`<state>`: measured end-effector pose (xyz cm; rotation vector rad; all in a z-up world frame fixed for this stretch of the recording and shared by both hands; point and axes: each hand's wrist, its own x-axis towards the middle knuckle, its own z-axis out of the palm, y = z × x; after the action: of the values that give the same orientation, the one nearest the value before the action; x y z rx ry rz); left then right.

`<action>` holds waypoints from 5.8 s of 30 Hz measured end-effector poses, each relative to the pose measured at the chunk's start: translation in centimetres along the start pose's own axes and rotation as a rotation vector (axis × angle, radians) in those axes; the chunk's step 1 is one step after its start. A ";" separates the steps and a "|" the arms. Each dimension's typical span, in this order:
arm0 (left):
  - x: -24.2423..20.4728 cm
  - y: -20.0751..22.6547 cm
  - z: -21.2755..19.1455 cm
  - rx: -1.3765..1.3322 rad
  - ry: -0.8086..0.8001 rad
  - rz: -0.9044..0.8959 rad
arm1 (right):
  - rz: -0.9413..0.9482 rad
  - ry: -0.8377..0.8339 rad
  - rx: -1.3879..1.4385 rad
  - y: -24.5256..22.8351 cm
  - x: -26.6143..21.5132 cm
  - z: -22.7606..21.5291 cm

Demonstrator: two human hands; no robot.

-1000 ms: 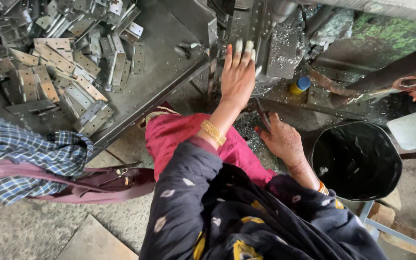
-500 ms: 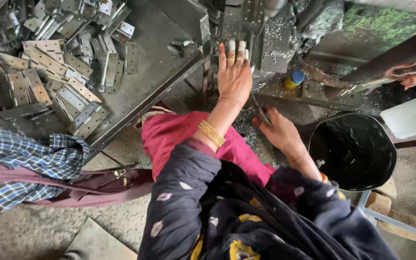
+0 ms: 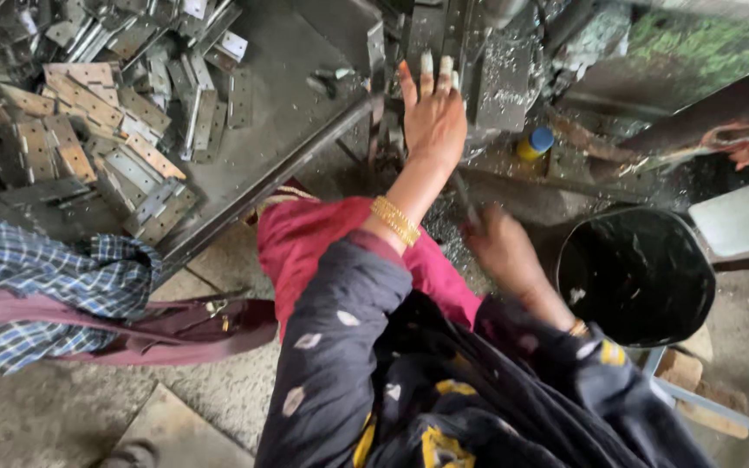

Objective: The person operates a drill press in a workshop, repeatedly picking up small metal plates from a pile, positioning them under the drill, and activating the machine to drill holes. The person then removes the drilled plates and places them back onto the pile.

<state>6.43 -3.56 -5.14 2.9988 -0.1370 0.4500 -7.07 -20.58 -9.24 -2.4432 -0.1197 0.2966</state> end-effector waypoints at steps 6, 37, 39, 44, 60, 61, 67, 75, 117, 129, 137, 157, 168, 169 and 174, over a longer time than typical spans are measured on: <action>1.1 -0.7 -0.6 -0.057 0.050 0.022 | 0.175 -0.116 0.040 -0.2 -0.2 1.1; 5.7 -0.5 1.4 0.051 -0.069 -0.015 | -0.035 0.036 -0.007 -1.2 0.4 -0.9; 7.2 -0.2 1.2 0.042 -0.046 -0.025 | 0.026 0.012 -0.020 -1.9 0.6 -1.5; 7.3 -1.3 1.1 0.028 -0.096 -0.047 | 0.059 -0.054 0.090 -1.4 1.0 -1.6; 1.1 -1.7 -0.8 0.004 -0.013 0.077 | -0.259 0.415 -0.085 -3.4 0.9 -3.6; -0.5 -2.3 -0.8 0.011 0.068 0.125 | -0.314 0.439 -0.084 -4.2 1.0 -4.5; -4.0 -3.7 -1.8 -0.239 0.337 0.228 | -0.338 0.436 -0.088 -6.3 0.3 -5.3; 1.0 1.8 -3.8 -0.070 0.155 0.007 | -0.281 0.382 -0.050 -6.8 0.5 -6.1; 3.4 -1.2 -1.6 0.109 -0.173 0.057 | -0.033 0.037 -0.101 1.9 1.4 0.9; 5.0 -1.1 1.5 -0.005 -0.050 -0.043 | 0.035 -0.050 0.011 -1.4 0.6 -1.1; 7.6 1.1 1.3 0.104 -0.008 -0.094 | 0.142 -0.026 -0.169 1.1 0.7 2.3; -4.7 -28.4 -0.3 0.051 0.022 -0.442 | -0.339 0.416 -0.123 -7.7 -0.2 -5.6; 6.5 -33.3 2.2 0.184 0.031 -0.813 | -0.284 0.442 -0.163 -8.0 0.8 -5.6; 7.5 -33.8 2.7 0.187 0.053 -0.804 | -0.250 0.433 -0.152 -8.1 1.1 -5.7; 4.8 -35.7 5.8 0.348 0.022 -0.588 | -0.207 0.391 -0.143 -8.3 0.6 -5.8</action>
<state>16.36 30.75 -12.47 3.1363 0.8849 0.4703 -5.15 -17.59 0.21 -2.5526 -0.2262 -0.2895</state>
